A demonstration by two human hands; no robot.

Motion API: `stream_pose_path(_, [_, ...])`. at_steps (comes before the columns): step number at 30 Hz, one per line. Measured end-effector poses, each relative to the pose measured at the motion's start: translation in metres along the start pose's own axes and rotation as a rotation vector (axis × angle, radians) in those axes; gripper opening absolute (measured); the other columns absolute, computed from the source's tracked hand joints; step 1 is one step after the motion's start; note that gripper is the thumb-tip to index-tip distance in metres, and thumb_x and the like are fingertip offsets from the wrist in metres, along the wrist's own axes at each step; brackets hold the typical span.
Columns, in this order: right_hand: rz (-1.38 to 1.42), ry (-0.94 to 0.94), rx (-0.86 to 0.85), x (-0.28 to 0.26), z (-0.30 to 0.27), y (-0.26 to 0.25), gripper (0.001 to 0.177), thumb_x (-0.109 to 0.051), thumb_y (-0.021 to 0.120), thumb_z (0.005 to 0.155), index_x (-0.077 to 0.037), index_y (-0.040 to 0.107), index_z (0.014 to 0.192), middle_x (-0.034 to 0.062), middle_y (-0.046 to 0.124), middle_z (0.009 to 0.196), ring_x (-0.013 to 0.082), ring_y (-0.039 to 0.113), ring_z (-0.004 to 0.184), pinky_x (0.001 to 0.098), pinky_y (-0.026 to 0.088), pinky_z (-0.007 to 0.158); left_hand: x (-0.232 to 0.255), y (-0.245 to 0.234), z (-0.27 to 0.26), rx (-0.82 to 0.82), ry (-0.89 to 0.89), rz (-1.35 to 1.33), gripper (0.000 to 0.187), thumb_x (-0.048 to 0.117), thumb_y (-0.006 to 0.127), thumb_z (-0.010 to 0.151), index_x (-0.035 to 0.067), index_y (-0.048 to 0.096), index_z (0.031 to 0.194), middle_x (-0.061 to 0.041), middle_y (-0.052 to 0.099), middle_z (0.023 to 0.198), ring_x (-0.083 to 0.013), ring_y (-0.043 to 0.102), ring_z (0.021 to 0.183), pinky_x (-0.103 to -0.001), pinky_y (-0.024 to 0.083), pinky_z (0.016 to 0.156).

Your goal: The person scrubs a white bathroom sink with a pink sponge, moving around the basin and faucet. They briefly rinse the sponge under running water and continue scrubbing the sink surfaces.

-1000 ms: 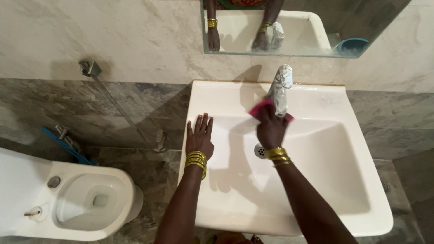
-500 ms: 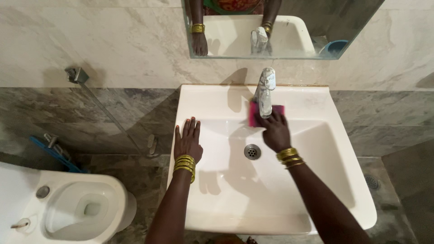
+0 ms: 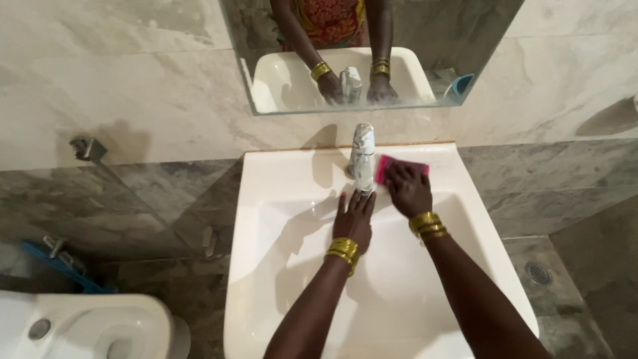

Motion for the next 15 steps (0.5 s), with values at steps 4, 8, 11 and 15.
stream_pose_path(4, [0.032, -0.016, -0.036, 0.005, 0.020, 0.025, 0.036, -0.033, 0.062, 0.095, -0.020, 0.068, 0.128, 0.0013, 0.063, 0.141, 0.0306, 0.054, 0.132, 0.0526, 0.044, 0.105, 0.010, 0.010, 0.025, -0.139, -0.108, -0.007, 0.085, 0.026, 0.061, 0.091, 0.000, 0.020, 0.161, -0.023, 0.029, 0.163, -0.0390, 0.027, 0.150, -0.051, 0.011, 0.125])
stream_pose_path(8, [0.020, -0.082, 0.039, 0.016, 0.031, 0.022, 0.038, -0.032, 0.064, 0.092, -0.020, 0.069, 0.128, 0.0042, 0.062, 0.140, 0.0316, 0.054, 0.128, 0.0537, 0.046, 0.101, 0.015, 0.023, 0.033, -0.150, -0.114, 0.289, 0.076, 0.025, 0.054, 0.098, -0.004, 0.021, 0.160, -0.026, 0.038, 0.158, -0.0439, 0.038, 0.143, -0.054, 0.019, 0.123])
stream_pose_path(11, [-0.105, 0.071, 0.018, 0.045, 0.037, 0.018, 0.035, -0.035, 0.066, 0.089, -0.024, 0.070, 0.122, 0.0029, 0.063, 0.136, 0.0293, 0.055, 0.126, 0.0582, 0.046, 0.095, 0.016, 0.035, 0.039, -0.139, -0.145, 0.322, 0.071, 0.024, 0.050, 0.102, -0.006, 0.022, 0.160, -0.027, 0.042, 0.155, -0.0444, 0.042, 0.142, -0.056, 0.021, 0.122])
stream_pose_path(15, [0.092, -0.104, -0.063, 0.031, 0.026, 0.032, 0.032, -0.034, 0.062, 0.094, -0.028, 0.067, 0.124, 0.0016, 0.063, 0.140, 0.0270, 0.055, 0.128, 0.0575, 0.048, 0.097, 0.021, 0.046, 0.048, -0.037, -0.213, 0.359, 0.066, 0.021, 0.045, 0.101, -0.002, 0.023, 0.158, -0.023, 0.041, 0.156, -0.0444, 0.043, 0.141, -0.060, 0.023, 0.120])
Point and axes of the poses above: each hand's wrist, its own z-axis towards the middle knuckle, its own y-axis out of the palm, x = y × z, the point moved 10 cm from there along z, towards the middle knuckle
